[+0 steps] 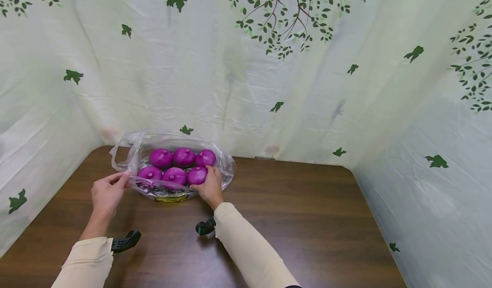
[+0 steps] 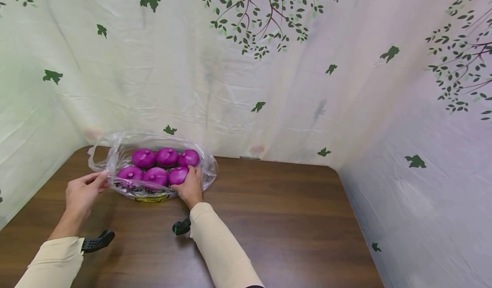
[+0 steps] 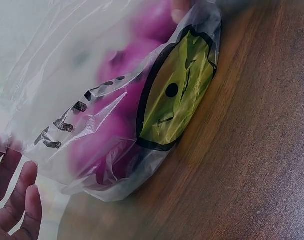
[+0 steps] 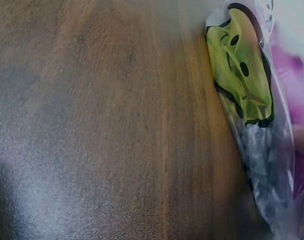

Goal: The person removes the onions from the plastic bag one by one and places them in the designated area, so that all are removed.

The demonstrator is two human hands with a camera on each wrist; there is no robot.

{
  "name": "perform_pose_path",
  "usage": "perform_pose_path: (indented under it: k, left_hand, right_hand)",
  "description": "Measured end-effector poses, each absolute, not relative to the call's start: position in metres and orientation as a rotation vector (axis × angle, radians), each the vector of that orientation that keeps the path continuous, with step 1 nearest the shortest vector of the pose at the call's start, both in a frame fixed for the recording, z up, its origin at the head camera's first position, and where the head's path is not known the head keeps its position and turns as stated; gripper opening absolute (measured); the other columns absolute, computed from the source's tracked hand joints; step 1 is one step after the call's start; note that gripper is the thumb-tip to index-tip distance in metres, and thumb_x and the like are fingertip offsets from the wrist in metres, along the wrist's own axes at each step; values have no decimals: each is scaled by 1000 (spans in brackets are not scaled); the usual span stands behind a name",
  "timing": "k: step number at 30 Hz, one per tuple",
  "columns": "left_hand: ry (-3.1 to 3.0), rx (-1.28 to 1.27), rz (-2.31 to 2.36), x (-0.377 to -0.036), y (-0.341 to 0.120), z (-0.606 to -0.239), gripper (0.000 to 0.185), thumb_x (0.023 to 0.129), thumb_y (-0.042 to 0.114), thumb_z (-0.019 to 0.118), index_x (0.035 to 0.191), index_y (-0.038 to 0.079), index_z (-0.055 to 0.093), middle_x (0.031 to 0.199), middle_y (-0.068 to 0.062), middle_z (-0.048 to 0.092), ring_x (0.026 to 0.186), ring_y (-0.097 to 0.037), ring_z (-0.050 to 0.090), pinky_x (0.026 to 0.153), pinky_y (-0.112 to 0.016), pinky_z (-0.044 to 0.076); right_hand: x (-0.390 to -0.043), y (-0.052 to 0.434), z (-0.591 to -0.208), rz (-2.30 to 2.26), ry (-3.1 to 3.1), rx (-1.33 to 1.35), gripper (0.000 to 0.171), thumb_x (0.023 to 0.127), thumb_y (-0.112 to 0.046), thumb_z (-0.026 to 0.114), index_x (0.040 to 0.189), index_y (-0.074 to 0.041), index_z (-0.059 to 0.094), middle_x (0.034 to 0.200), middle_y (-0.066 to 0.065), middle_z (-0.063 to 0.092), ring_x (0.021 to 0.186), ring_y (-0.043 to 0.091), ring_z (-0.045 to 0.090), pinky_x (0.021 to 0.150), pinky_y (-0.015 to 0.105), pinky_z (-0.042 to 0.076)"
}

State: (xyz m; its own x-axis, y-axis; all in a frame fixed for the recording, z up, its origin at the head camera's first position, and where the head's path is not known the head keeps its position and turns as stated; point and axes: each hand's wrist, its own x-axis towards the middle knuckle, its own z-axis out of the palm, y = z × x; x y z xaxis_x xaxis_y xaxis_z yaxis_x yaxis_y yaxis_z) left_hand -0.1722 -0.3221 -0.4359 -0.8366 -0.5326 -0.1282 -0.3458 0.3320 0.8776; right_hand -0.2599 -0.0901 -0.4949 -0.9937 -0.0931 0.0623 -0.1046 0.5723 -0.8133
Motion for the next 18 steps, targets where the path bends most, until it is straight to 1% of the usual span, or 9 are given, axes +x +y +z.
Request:
perform_pose_path:
  k: [4,11,18]
  left_hand:
    - [-2414,809,-1513,-173,-322,-436,59,98,45,49,136,0,53,114,-19,60,72,0,55,61,-12,45]
    - [-2403,792,-1510,-172,-320,-434,57,98,42,50,134,-1,54,116,-23,61,68,4,53,60,-12,45]
    - [-2402,784,-1520,-170,-322,-434,57,98,42,50,134,-1,54,114,-20,61,68,6,53,61,-13,46]
  right_hand:
    - [-260,-90,-497,1434,-2772,165,79,68,-19,88,134,-1,49,124,14,49,117,29,50,101,40,41]
    - [-260,-87,-498,1436,-2745,196,75,68,-18,88,131,-1,51,123,15,50,115,29,50,100,40,42]
    - [-261,-85,-488,1492,-2719,226,74,69,-20,88,132,-3,52,125,14,51,116,28,52,98,41,43]
